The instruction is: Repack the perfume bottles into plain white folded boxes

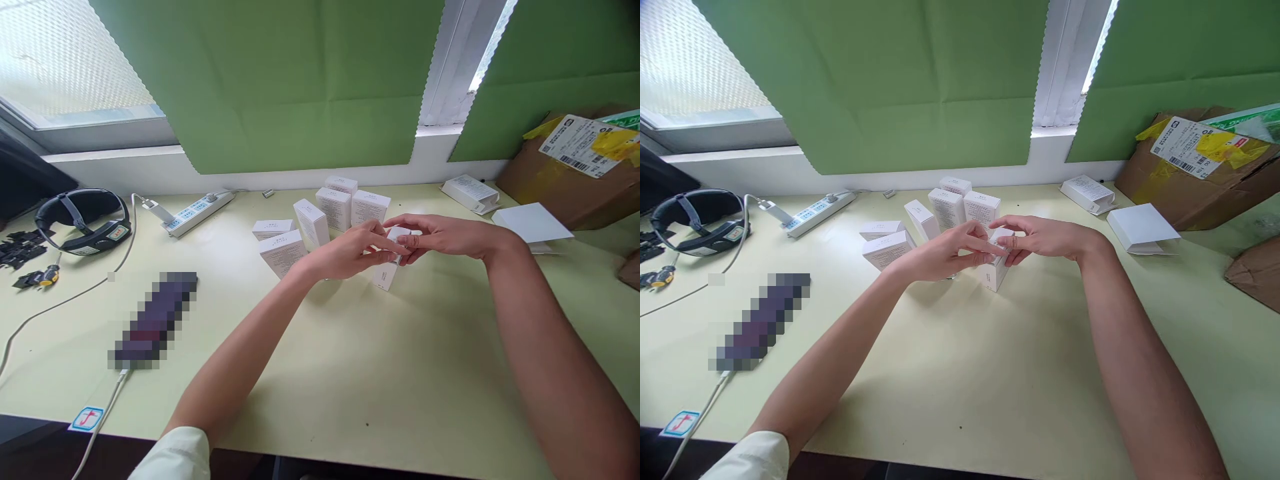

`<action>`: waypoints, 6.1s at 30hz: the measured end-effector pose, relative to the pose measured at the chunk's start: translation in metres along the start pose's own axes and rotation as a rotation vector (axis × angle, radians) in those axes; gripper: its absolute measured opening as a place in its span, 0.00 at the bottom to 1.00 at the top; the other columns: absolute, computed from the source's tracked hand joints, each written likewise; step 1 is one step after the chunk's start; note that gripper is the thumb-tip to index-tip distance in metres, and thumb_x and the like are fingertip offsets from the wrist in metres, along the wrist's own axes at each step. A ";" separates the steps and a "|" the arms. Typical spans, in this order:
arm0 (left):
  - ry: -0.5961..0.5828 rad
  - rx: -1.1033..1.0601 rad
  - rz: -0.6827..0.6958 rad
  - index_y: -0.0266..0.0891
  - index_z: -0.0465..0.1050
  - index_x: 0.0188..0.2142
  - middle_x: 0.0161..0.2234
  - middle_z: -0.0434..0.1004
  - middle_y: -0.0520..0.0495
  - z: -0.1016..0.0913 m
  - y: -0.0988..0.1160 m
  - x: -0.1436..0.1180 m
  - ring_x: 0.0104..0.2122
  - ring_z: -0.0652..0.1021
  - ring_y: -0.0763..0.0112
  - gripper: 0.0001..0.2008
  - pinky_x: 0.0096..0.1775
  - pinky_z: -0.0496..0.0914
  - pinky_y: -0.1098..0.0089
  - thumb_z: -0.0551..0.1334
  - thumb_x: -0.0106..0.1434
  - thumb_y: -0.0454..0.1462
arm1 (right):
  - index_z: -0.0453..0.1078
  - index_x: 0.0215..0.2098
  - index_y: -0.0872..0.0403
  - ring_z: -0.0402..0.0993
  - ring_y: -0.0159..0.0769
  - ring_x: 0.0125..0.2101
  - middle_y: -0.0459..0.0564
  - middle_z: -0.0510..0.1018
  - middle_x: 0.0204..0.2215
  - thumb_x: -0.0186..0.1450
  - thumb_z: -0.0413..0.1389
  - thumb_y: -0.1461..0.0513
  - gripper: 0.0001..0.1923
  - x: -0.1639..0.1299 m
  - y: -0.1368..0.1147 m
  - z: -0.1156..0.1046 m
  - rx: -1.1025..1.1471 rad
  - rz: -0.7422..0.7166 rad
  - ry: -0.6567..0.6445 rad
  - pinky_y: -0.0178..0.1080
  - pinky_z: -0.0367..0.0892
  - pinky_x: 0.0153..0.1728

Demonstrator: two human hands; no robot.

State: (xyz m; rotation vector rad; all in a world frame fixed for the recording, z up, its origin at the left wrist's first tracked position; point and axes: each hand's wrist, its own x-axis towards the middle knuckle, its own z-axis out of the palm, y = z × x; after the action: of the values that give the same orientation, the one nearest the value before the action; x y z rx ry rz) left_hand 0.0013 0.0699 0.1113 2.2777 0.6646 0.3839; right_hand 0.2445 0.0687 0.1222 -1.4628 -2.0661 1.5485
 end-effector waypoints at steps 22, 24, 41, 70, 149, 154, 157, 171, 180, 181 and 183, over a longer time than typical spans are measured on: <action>0.055 -0.123 -0.185 0.54 0.73 0.51 0.42 0.66 0.48 0.014 0.011 0.003 0.48 0.68 0.64 0.13 0.49 0.66 0.64 0.56 0.69 0.47 | 0.51 0.69 0.34 0.78 0.51 0.50 0.49 0.58 0.69 0.63 0.55 0.41 0.39 0.002 0.005 -0.002 -0.038 -0.013 0.022 0.59 0.61 0.60; 0.052 -0.126 -0.182 0.53 0.73 0.51 0.41 0.66 0.48 0.014 0.011 0.004 0.49 0.67 0.63 0.14 0.49 0.66 0.64 0.56 0.69 0.48 | 0.51 0.69 0.34 0.78 0.50 0.50 0.49 0.58 0.69 0.64 0.55 0.41 0.39 0.002 0.005 -0.002 -0.033 -0.012 0.016 0.58 0.61 0.60; 0.038 -0.154 -0.176 0.54 0.69 0.54 0.47 0.60 0.46 0.016 0.014 0.002 0.48 0.69 0.66 0.17 0.46 0.71 0.65 0.61 0.66 0.47 | 0.60 0.65 0.36 0.78 0.49 0.50 0.46 0.79 0.53 0.64 0.56 0.42 0.32 -0.002 0.004 -0.005 0.000 0.008 -0.024 0.56 0.62 0.60; 0.080 -0.028 -0.180 0.49 0.58 0.62 0.51 0.73 0.44 0.001 -0.001 0.000 0.52 0.73 0.61 0.22 0.42 0.70 0.65 0.55 0.70 0.45 | 0.69 0.59 0.40 0.82 0.45 0.40 0.48 0.81 0.46 0.64 0.56 0.43 0.27 -0.020 -0.007 -0.009 0.025 0.010 0.078 0.50 0.72 0.46; -0.086 0.283 -0.112 0.46 0.70 0.58 0.55 0.72 0.44 -0.022 0.019 -0.019 0.46 0.75 0.64 0.17 0.41 0.67 0.68 0.55 0.71 0.39 | 0.65 0.63 0.37 0.79 0.44 0.39 0.46 0.80 0.48 0.61 0.59 0.47 0.32 -0.009 -0.026 0.008 -0.206 -0.068 -0.066 0.48 0.68 0.46; -0.095 0.260 -0.100 0.47 0.70 0.58 0.53 0.73 0.44 -0.022 0.018 -0.018 0.46 0.75 0.64 0.18 0.40 0.66 0.68 0.56 0.71 0.39 | 0.67 0.61 0.36 0.81 0.44 0.39 0.44 0.78 0.53 0.62 0.58 0.47 0.28 -0.008 -0.025 0.009 -0.201 -0.081 -0.049 0.48 0.69 0.47; -0.087 0.277 -0.087 0.47 0.70 0.58 0.53 0.72 0.43 -0.022 0.018 -0.017 0.45 0.75 0.64 0.18 0.40 0.66 0.68 0.56 0.71 0.39 | 0.68 0.60 0.37 0.81 0.45 0.40 0.45 0.79 0.53 0.62 0.57 0.46 0.28 -0.008 -0.026 0.010 -0.230 -0.075 -0.039 0.47 0.70 0.45; -0.194 0.043 -0.158 0.53 0.64 0.60 0.55 0.66 0.45 -0.023 0.008 -0.015 0.48 0.73 0.66 0.21 0.42 0.68 0.69 0.56 0.69 0.40 | 0.68 0.59 0.37 0.80 0.45 0.39 0.45 0.82 0.37 0.62 0.59 0.46 0.28 -0.008 -0.026 0.010 -0.177 -0.022 -0.109 0.47 0.70 0.45; -0.142 -0.006 -0.231 0.53 0.61 0.63 0.58 0.66 0.46 -0.016 0.005 -0.012 0.52 0.71 0.63 0.24 0.46 0.68 0.67 0.51 0.70 0.52 | 0.59 0.67 0.41 0.82 0.44 0.42 0.48 0.81 0.49 0.66 0.57 0.49 0.32 -0.002 -0.012 0.008 0.081 -0.022 -0.224 0.47 0.73 0.50; -0.115 -0.009 -0.244 0.53 0.61 0.63 0.57 0.66 0.46 -0.013 0.006 -0.011 0.52 0.71 0.62 0.25 0.46 0.68 0.66 0.49 0.70 0.54 | 0.59 0.67 0.42 0.82 0.44 0.42 0.49 0.81 0.47 0.67 0.56 0.48 0.32 -0.001 -0.008 0.006 0.110 -0.019 -0.224 0.47 0.74 0.50; -0.085 -0.010 -0.256 0.52 0.60 0.63 0.55 0.67 0.45 -0.007 0.008 -0.008 0.49 0.72 0.63 0.26 0.46 0.68 0.66 0.47 0.70 0.55 | 0.58 0.68 0.42 0.82 0.43 0.43 0.49 0.81 0.48 0.68 0.54 0.47 0.31 0.001 -0.001 0.004 0.152 -0.024 -0.220 0.46 0.75 0.50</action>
State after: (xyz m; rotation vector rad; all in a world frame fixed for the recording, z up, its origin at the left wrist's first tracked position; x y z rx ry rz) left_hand -0.0061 0.0648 0.1210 2.1516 0.8947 0.1660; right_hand 0.2406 0.0667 0.1205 -1.2600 -2.0154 1.8857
